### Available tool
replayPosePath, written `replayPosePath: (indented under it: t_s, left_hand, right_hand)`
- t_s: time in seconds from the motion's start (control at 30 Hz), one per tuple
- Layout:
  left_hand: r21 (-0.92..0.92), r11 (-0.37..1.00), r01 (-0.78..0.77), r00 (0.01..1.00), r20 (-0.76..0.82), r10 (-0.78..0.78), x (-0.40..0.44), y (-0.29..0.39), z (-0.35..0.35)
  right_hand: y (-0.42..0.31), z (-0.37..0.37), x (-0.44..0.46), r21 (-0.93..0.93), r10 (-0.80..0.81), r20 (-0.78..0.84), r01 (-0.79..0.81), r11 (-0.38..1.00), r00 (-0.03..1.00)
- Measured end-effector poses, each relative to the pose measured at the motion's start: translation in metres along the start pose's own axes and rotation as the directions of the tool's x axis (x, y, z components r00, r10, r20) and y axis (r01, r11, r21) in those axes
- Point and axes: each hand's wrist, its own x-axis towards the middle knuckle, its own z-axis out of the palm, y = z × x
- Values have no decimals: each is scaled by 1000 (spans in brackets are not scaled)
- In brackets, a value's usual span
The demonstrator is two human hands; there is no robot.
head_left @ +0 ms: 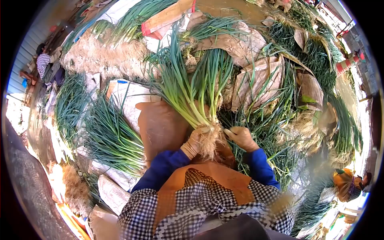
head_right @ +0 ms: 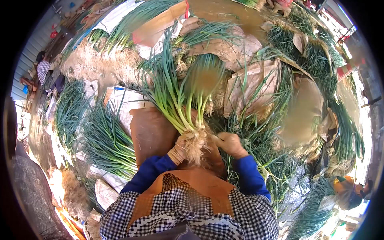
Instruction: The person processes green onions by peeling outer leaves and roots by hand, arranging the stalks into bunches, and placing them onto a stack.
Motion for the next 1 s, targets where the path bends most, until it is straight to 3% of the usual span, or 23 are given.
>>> replayPosePath:
  t_s: [0.03, 0.07, 0.1, 0.13, 0.2, 0.23, 0.27, 0.3, 0.33, 0.37, 0.4, 0.47, 0.57, 0.63, 0.7, 0.77, 0.83, 0.87, 0.9, 0.93, 0.97, 1.0]
  left_hand:
    - [-1, 999, -49, 996, -76, 48, -1, 5, 1]
    - [-71, 997, 31, 999, 15, -30, -2, 9, -2]
    - [-73, 996, 42, 999, 14, -41, -4, 7, -3]
    - [-18, 999, 34, 999, 34, -33, -4, 7, -3]
    - [58, 998, 12, 1000, -11, -11, 0, 6, 0]
    - [33, 999, 34, 991, 127, -38, 7, 5, -10]
    - [-10, 998, 56, 985, 165, -53, 9, 2, -13]
    - [-49, 996, 71, 976, 207, -60, 11, 1, -12]
    - [-41, 997, 65, 977, 205, -55, 10, 1, -9]
    - [-7, 1000, 22, 994, 108, -21, 8, 1, -5]
    - [27, 999, -18, 1000, 11, 18, 6, 0, -4]
    - [42, 998, -56, 998, 17, 55, 7, -1, -6]
    - [68, 995, -78, 997, -4, 79, 10, -10, -15]
    - [76, 992, -105, 991, -71, 111, 13, -15, -16]
    - [45, 995, -86, 991, -101, 90, 9, -13, -11]
    - [2, 996, -88, 994, -69, 88, 10, -10, -18]
    - [-64, 998, -14, 1000, -22, 13, 12, -5, -28]
    - [-121, 990, 66, 998, 30, -63, 11, -3, -32]
    - [-124, 990, 70, 997, 32, -66, 6, 0, -22]
    - [-42, 998, 41, 998, -40, -42, -2, 3, -4]
    - [51, 999, 12, 995, -102, -7, -5, 9, 7]
    - [56, 998, 16, 1000, 16, -17, -4, 13, 4]
  right_hand:
    - [20, -7, -15, -146, -46, 154, 69, 987, 987]
    - [55, -1, -27, -356, 260, 355, -127, 926, 898]
    - [55, -7, -27, -580, 561, 458, -246, 777, 689]
    - [55, -21, -32, -567, 557, 464, -253, 784, 688]
    - [49, -17, -3, -230, 467, 225, -419, 878, 855]
    - [16, -24, 19, 97, 326, 27, -327, 940, 945]
    - [1, -13, 40, 607, 387, 115, -373, 701, 915]
    - [-15, -19, 61, 634, 412, 233, -458, 623, 881]
    - [-13, -3, 76, 702, 325, 229, -387, 598, 918]
    - [41, 69, 94, 586, 215, -19, -164, 793, 976]
    - [23, 55, 97, 519, 253, -17, -207, 829, 967]
    - [-8, 32, 99, 445, 282, -16, -245, 861, 959]
    - [-25, 30, 81, -91, 272, -402, -333, 939, 875]
    - [-31, 27, 61, -45, 197, -408, -235, 971, 892]
    - [-43, 13, 41, -170, -50, -309, -4, 985, 950]
    - [-44, -13, 8, 351, 149, -29, -129, 927, 988]
    - [-15, -24, -18, 553, 297, 157, -333, 764, 942]
    - [46, -2, -38, 122, 166, 241, -200, 972, 956]
    - [96, 21, -53, -314, 87, 370, 36, 949, 925]
    - [78, -2, -43, -441, 434, 439, -232, 867, 786]
    - [68, -10, -21, -497, 534, 439, -300, 814, 723]
    - [75, -4, -1, -211, 384, 281, -334, 919, 879]
